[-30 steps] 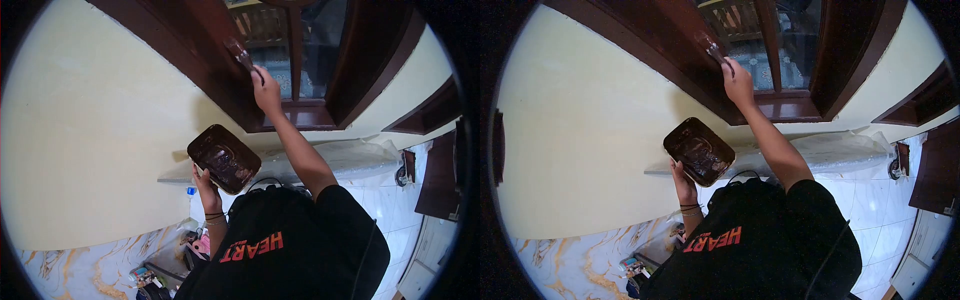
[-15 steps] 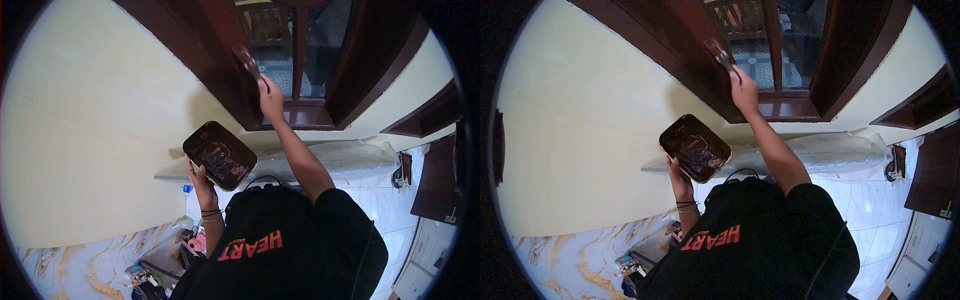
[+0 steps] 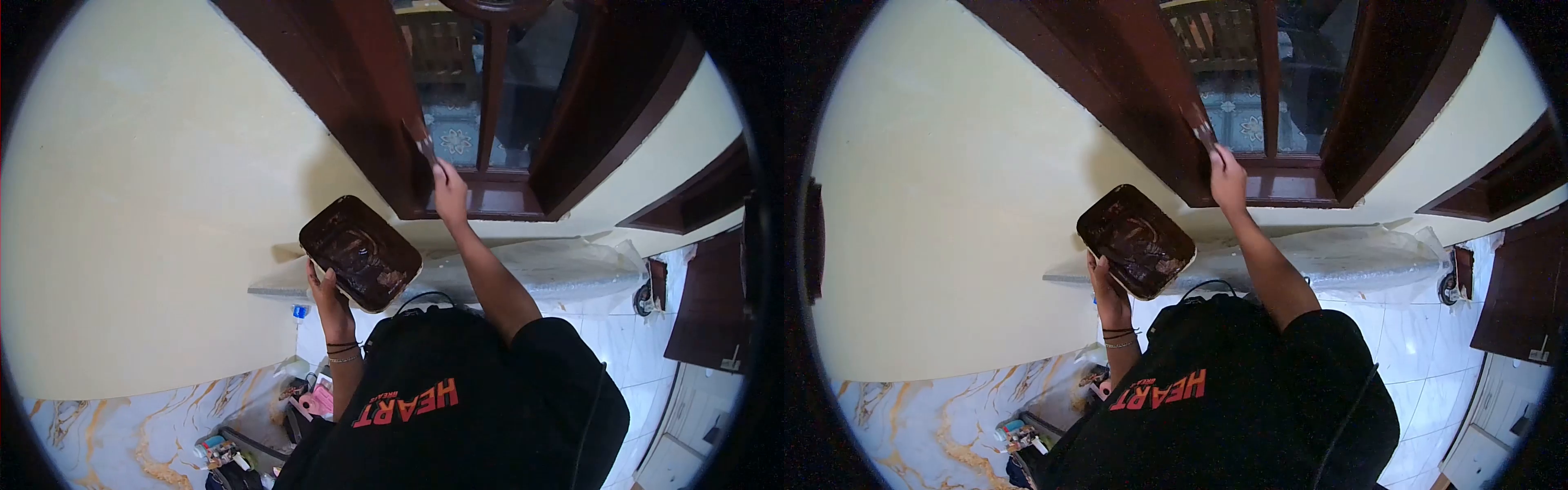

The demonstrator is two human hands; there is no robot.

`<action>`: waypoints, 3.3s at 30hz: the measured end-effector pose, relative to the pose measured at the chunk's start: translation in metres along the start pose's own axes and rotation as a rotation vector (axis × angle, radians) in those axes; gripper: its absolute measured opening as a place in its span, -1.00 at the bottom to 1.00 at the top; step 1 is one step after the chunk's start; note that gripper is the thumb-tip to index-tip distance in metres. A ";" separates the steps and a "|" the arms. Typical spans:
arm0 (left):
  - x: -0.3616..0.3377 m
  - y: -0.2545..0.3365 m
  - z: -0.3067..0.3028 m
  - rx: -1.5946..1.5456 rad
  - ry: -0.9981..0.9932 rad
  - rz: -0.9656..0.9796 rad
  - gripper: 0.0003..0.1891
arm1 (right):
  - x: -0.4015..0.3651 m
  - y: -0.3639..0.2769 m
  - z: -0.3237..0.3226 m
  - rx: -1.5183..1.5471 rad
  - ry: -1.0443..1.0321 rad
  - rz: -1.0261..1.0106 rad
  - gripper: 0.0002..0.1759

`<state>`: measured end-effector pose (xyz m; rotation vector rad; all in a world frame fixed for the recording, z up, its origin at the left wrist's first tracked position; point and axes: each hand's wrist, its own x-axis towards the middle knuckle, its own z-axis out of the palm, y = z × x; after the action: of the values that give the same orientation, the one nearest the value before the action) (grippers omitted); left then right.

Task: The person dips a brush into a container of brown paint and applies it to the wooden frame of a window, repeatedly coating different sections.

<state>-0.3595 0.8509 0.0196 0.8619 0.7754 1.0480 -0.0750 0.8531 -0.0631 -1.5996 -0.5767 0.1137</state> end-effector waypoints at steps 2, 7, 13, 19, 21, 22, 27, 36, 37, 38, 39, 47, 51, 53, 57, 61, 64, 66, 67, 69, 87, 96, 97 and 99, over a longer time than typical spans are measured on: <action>0.001 0.000 0.004 0.004 -0.008 -0.007 -0.22 | 0.022 -0.030 0.002 0.069 0.042 -0.117 -0.60; 0.001 -0.001 0.004 0.001 -0.031 0.006 -0.19 | 0.019 0.001 0.001 -0.071 0.000 -0.068 -0.60; -0.003 -0.002 -0.002 -0.005 0.026 0.033 -0.15 | -0.029 0.100 -0.020 -0.288 -0.106 0.085 -0.60; -0.008 0.001 -0.001 -0.001 0.052 -0.004 -0.16 | -0.022 0.008 -0.081 -0.045 -0.410 0.183 -0.61; -0.006 0.000 0.001 0.007 0.048 0.001 -0.15 | -0.026 -0.036 -0.097 0.029 -0.502 0.128 -0.64; -0.006 0.000 0.000 0.021 0.041 0.007 -0.15 | -0.027 -0.055 -0.104 0.025 -0.501 0.132 -0.64; -0.006 -0.009 -0.001 0.096 -0.007 -0.022 -0.10 | -0.054 -0.104 -0.090 -0.202 -0.735 -0.187 -0.66; -0.008 -0.010 0.018 0.339 -0.158 0.067 0.00 | -0.082 -0.132 -0.034 -0.497 -0.713 -0.171 -0.67; -0.008 -0.008 0.018 0.323 -0.155 0.037 0.00 | -0.082 -0.134 -0.036 -0.420 -0.781 -0.200 -0.67; -0.007 -0.008 0.018 0.306 -0.152 0.008 0.00 | -0.082 -0.135 -0.037 -0.343 -0.849 -0.228 -0.68; -0.007 -0.008 0.017 0.301 -0.141 0.009 0.00 | -0.084 -0.133 -0.036 -0.345 -0.860 -0.233 -0.68; -0.008 -0.018 0.010 0.227 -0.104 0.002 -0.03 | -0.079 -0.099 -0.054 0.364 -1.024 0.821 -0.71; -0.005 -0.019 0.008 0.173 -0.102 -0.018 -0.05 | -0.079 -0.106 -0.068 0.347 -1.015 0.662 -0.72; -0.005 -0.015 0.007 0.080 -0.055 -0.067 -0.10 | -0.076 -0.103 -0.074 0.393 -0.904 0.510 -0.71; 0.003 -0.020 -0.003 0.091 -0.020 -0.036 -0.16 | -0.060 -0.071 -0.075 0.504 -0.660 0.460 -0.59; 0.001 -0.009 0.002 0.100 0.001 -0.076 -0.16 | -0.037 -0.032 -0.060 0.402 -0.456 0.410 -0.54; 0.001 -0.012 -0.004 0.110 -0.018 -0.052 -0.15 | -0.011 -0.007 -0.040 0.258 -0.384 0.266 -0.55; -0.001 -0.011 -0.004 0.128 -0.013 -0.044 -0.15 | 0.002 0.013 -0.025 0.303 -0.372 0.305 -0.56; -0.003 -0.010 -0.004 0.140 -0.004 -0.038 -0.15 | 0.006 0.024 -0.018 0.308 -0.373 0.304 -0.56; -0.008 -0.007 -0.003 0.132 0.016 -0.046 -0.16 | 0.011 0.047 -0.006 0.272 -0.415 0.377 -0.58; -0.023 0.008 -0.008 0.112 0.121 -0.062 -0.20 | 0.018 0.176 0.013 -0.183 -0.483 0.524 -0.60; -0.023 0.009 -0.015 0.133 0.134 -0.056 -0.21 | 0.018 0.135 0.001 -0.661 -0.485 0.455 -0.57; -0.023 0.009 -0.018 0.144 0.134 -0.060 -0.21 | 0.019 0.130 0.005 -0.728 -0.493 0.468 -0.56; -0.023 0.007 -0.020 0.130 0.148 -0.055 -0.21 | 0.022 0.123 0.009 -0.742 -0.495 0.511 -0.56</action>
<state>-0.3869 0.8351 0.0197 0.8749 0.9955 1.0298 -0.0240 0.8703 -0.1759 -2.4484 -0.6067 0.7665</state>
